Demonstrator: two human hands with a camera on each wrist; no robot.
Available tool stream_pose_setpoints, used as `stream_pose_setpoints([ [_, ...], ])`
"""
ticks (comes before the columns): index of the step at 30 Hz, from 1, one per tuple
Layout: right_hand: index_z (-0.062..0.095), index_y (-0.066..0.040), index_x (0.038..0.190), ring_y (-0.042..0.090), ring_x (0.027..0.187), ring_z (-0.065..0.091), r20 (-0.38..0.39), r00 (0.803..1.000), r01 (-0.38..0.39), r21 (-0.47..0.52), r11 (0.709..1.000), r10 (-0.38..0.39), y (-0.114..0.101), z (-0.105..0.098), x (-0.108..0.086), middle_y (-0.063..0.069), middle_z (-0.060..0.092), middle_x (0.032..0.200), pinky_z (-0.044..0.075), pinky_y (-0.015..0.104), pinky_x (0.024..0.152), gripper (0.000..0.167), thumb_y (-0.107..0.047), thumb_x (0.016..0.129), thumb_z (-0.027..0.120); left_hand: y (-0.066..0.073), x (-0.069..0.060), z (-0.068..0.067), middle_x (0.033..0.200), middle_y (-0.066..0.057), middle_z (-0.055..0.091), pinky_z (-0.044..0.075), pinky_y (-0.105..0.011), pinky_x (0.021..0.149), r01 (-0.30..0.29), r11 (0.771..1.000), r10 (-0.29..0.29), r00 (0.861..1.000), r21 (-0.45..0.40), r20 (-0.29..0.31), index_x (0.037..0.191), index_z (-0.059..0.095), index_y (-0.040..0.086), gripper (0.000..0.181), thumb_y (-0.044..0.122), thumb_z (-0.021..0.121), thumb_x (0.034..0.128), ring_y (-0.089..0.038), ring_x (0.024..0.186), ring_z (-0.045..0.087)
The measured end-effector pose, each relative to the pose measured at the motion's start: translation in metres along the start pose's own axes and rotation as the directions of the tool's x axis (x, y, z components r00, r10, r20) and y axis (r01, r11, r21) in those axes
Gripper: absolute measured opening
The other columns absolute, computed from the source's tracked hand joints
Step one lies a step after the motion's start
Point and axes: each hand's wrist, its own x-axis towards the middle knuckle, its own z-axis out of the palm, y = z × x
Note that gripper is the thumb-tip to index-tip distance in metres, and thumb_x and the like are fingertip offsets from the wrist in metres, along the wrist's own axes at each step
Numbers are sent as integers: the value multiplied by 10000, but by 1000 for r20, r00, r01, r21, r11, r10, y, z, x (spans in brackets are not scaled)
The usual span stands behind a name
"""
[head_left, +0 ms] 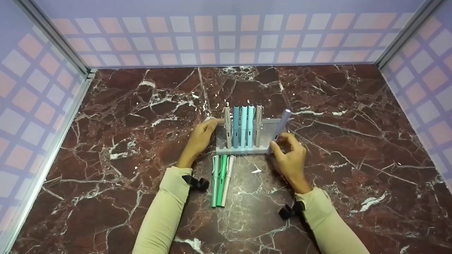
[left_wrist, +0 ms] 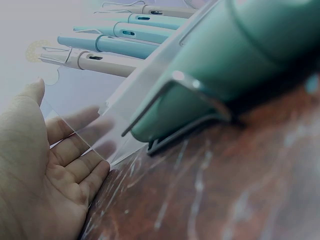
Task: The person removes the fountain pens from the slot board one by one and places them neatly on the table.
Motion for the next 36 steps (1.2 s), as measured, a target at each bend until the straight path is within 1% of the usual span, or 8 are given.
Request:
stream_pose_setpoints([
  [5,606,165,910,34,656,617,41,999,-29,62,998,27,-1,-3,-5,241,667,784,533,131,627,138,158,809,699,0,0,1,1230,-144,693,476,-417,1005,7,1000,-6,1000,-27,7,1277,663,43,386,276,421,1088,-290,1047,650],
  [8,599,174,916,43,649,621,57,997,-53,92,994,48,10,-2,-8,249,659,790,541,145,612,143,170,810,695,0,0,0,1180,-139,707,510,-414,935,21,999,-21,1000,-30,10,1279,664,57,397,302,416,1088,-291,963,661],
  [10,606,164,923,57,637,626,69,995,-72,101,992,65,20,-2,-10,241,662,793,539,153,591,147,164,813,703,0,0,0,1189,-138,705,505,-418,958,24,999,-24,1000,-26,12,1282,663,63,406,319,415,1088,-294,985,662],
  [12,615,147,938,58,643,629,79,993,-91,114,989,83,29,-3,-13,227,665,805,541,155,586,150,150,823,710,-1,0,0,1236,-140,693,471,-425,1032,6,1000,-6,1000,-5,11,1283,662,57,401,302,408,1091,-296,1088,650],
  [17,645,100,965,54,673,624,106,990,-101,119,988,89,33,-7,-19,179,677,819,542,160,600,155,77,845,740,-2,0,2,1324,-137,655,373,-408,1148,-39,999,38,999,34,5,1284,659,29,377,230,405,1092,-279,1283,567],
  [22,659,87,967,83,688,643,135,988,-85,119,989,69,32,-13,-24,175,689,820,563,188,625,155,58,846,750,-4,0,3,1307,-138,664,383,-410,1136,-31,999,31,1000,14,1,1280,661,26,382,246,412,1091,-286,1255,584],
  [28,659,82,975,52,706,645,133,987,-100,94,990,88,31,-20,-29,191,696,839,554,164,646,174,92,826,750,-4,0,2,1300,-141,667,396,-418,1122,-16,1000,16,1000,4,5,1282,659,32,380,256,419,1089,-294,1218,602],
  [36,648,108,987,66,701,650,134,986,-115,129,985,97,32,-24,-29,199,686,839,565,184,631,181,85,834,744,-1,0,0,1281,-142,675,404,-426,1110,-27,1000,27,1000,-6,1,1272,665,34,374,251,421,1089,-302,1211,604],
])
